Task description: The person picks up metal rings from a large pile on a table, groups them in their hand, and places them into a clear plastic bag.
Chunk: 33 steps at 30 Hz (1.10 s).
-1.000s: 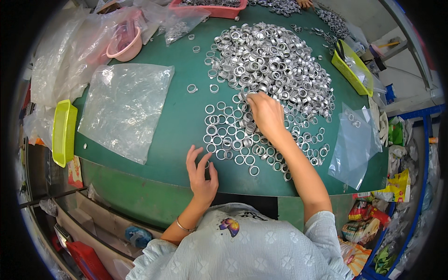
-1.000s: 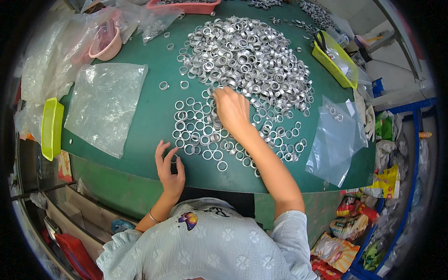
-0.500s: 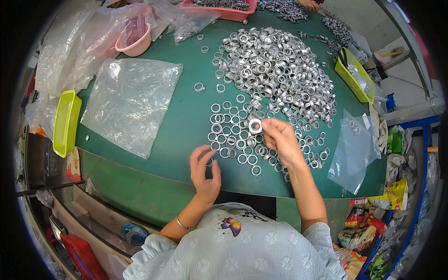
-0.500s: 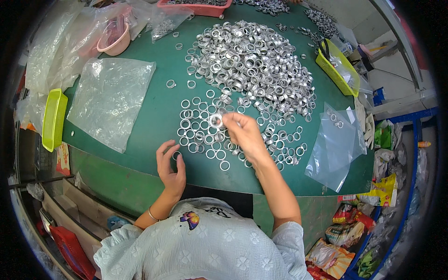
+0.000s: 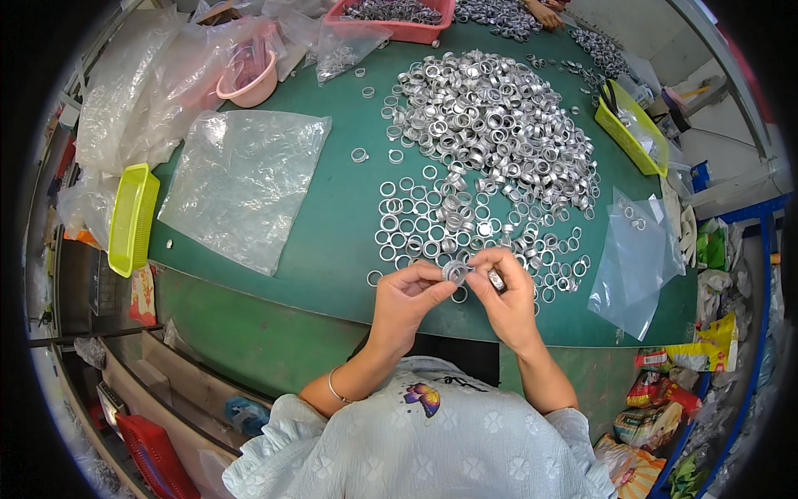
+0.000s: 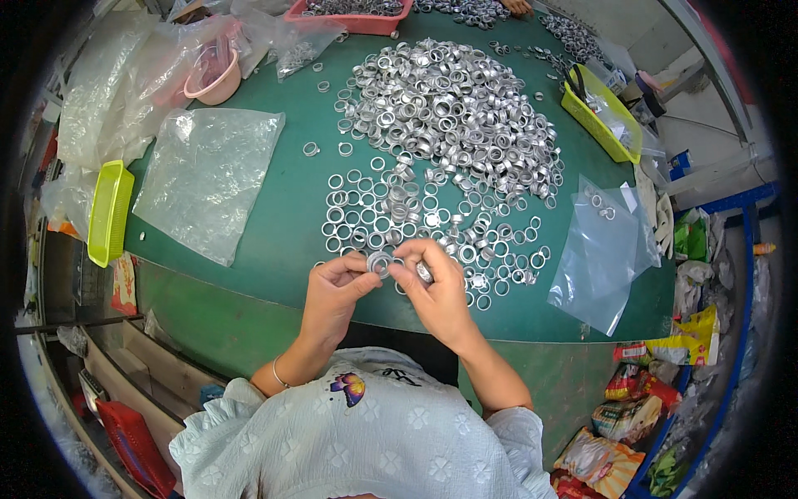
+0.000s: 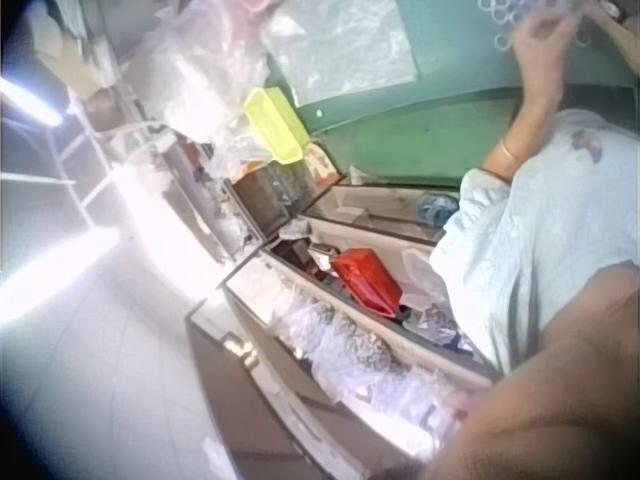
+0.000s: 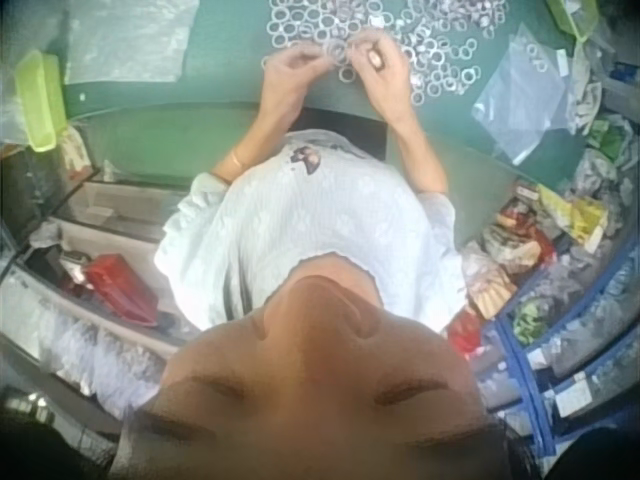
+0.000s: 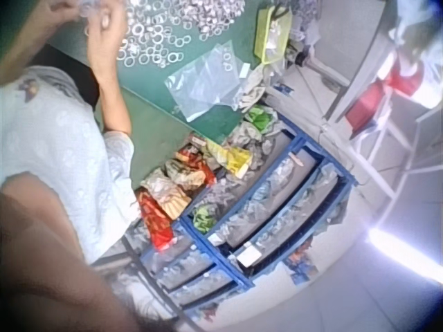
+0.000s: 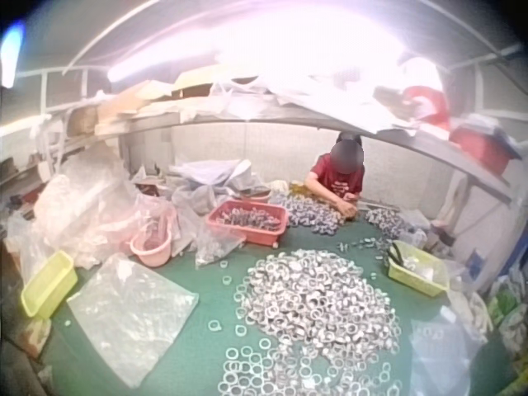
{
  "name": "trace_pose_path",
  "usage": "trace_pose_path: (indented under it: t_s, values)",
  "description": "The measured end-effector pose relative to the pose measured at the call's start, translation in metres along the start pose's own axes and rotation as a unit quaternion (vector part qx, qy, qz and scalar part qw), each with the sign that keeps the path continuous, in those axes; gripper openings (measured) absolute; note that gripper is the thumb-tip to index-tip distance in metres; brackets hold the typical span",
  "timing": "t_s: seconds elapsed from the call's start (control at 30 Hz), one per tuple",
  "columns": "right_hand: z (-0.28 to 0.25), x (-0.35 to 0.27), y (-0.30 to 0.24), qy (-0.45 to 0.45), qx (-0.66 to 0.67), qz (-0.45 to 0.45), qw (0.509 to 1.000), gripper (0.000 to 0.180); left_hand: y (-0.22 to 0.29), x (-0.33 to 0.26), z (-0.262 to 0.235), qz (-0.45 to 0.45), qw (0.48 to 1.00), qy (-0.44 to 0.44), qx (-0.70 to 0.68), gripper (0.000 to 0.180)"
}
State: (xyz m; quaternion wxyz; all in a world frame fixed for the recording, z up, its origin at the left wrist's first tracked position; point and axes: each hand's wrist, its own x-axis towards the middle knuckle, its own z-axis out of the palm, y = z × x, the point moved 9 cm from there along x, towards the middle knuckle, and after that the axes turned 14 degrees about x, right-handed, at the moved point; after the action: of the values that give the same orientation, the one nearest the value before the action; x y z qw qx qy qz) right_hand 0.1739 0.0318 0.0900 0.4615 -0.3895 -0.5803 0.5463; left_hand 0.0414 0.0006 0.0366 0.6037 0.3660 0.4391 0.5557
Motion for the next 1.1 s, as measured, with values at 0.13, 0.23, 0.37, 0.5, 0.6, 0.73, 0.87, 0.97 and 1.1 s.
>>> trace_pose_path:
  t_s: [0.13,0.23,0.37,0.5,0.6,0.73,0.87,0.97,1.1]
  values:
    - [0.007,-0.004,-0.027,0.008,-0.128,-0.122,0.984,0.015,0.014,-0.005,0.003,0.081,0.995,-0.002,0.056,0.015]
    - [0.010,-0.012,-0.037,0.016,-0.205,-0.176,0.963,0.015,0.027,-0.011,0.008,0.087,0.992,0.017,0.093,0.013]
    - [0.018,-0.018,-0.043,-0.014,-0.301,-0.237,0.924,0.015,0.035,-0.012,0.012,0.128,0.983,-0.008,0.135,0.021]
    - [0.023,-0.021,-0.046,-0.033,-0.346,-0.248,0.904,0.014,0.028,-0.015,0.014,0.065,0.996,-0.024,0.053,0.031]
    - [0.028,-0.019,-0.054,-0.064,-0.361,-0.258,0.894,0.015,0.027,-0.016,0.017,0.021,0.994,-0.060,0.094,0.035]
    - [0.033,-0.021,-0.052,-0.108,-0.400,-0.279,0.866,0.017,0.030,-0.020,0.025,0.039,0.972,-0.100,0.208,0.039]
    - [0.031,-0.024,-0.062,-0.070,-0.414,-0.278,0.864,0.018,0.039,-0.023,0.028,0.087,0.977,-0.054,0.189,0.035]
    - [0.028,-0.026,-0.064,-0.047,-0.423,-0.273,0.863,0.018,0.044,-0.023,0.030,0.092,0.976,-0.053,0.189,0.032]
    - [0.036,-0.028,-0.068,-0.064,-0.407,-0.304,0.859,0.016,0.047,-0.023,0.028,0.098,0.968,-0.072,0.220,0.030]
